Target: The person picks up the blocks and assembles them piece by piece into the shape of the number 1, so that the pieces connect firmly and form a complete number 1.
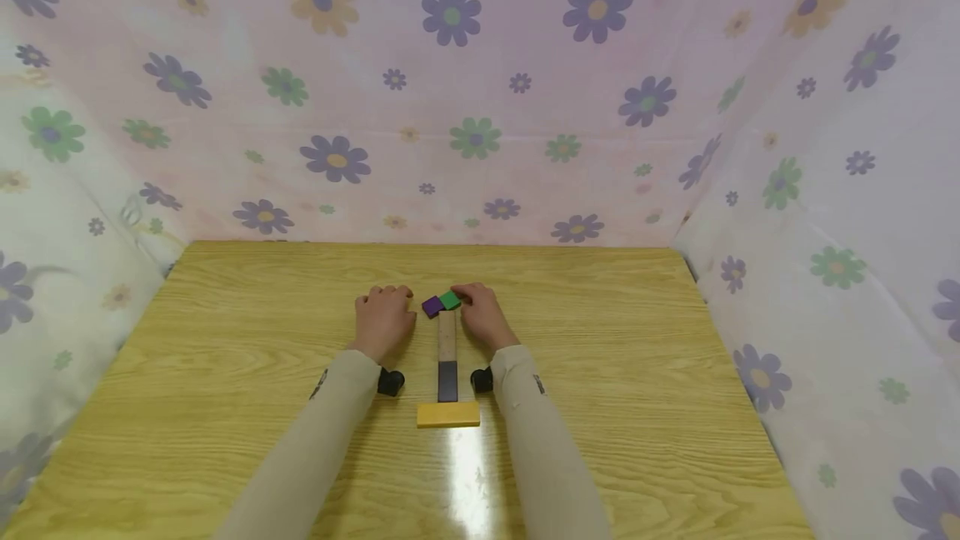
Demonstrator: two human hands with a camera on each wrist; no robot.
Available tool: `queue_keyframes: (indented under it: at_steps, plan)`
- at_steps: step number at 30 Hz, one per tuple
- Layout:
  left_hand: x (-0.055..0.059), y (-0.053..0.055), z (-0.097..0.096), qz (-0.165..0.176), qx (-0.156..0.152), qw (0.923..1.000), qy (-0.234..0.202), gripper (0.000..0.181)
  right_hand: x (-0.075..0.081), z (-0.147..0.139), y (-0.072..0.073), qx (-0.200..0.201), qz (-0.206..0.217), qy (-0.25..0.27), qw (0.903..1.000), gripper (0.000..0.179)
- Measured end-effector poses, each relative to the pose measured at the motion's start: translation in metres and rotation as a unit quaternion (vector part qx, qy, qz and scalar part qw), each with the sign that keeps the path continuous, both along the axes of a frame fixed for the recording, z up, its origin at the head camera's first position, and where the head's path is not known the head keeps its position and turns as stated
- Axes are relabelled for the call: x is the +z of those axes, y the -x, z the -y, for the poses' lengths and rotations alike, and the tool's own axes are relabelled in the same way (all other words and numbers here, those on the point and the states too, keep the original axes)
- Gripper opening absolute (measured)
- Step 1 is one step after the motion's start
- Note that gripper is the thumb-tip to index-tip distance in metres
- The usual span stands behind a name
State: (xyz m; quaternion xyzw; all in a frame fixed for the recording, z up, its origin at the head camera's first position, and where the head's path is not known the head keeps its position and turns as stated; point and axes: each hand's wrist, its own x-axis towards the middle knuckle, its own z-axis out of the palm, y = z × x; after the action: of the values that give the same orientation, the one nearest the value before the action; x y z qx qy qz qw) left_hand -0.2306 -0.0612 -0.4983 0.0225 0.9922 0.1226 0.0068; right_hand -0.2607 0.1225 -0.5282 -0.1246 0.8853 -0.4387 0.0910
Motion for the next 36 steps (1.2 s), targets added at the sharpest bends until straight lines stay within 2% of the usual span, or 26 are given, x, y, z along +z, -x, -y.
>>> queue_keyframes:
  at_steps: [6, 11, 17, 28, 36]
  plan:
    - [-0.001, -0.001, 0.005, 0.003, 0.003, 0.9999, -0.011, 0.03, 0.0, 0.0, 0.001, 0.008, -0.001, 0.006, 0.9999, 0.045]
    - [-0.002, -0.003, 0.013, 0.004, 0.024, 0.9993, -0.028, 0.035, -0.002, -0.001, 0.001, 0.012, -0.002, 0.015, 0.9998, 0.046]
    - [-0.003, -0.009, 0.023, -0.006, 0.044, 0.998, -0.045, 0.042, -0.004, 0.0, 0.002, 0.01, 0.01, 0.021, 0.9997, 0.044]
    - [-0.01, -0.022, 0.037, -0.016, 0.07, 0.994, -0.083, 0.057, -0.004, -0.001, 0.003, 0.009, 0.003, 0.017, 0.9998, 0.043]
    - [-0.015, -0.028, 0.039, 0.022, 0.105, 0.9869, -0.121, 0.057, -0.005, 0.0, 0.002, 0.009, 0.015, 0.026, 0.9995, 0.042]
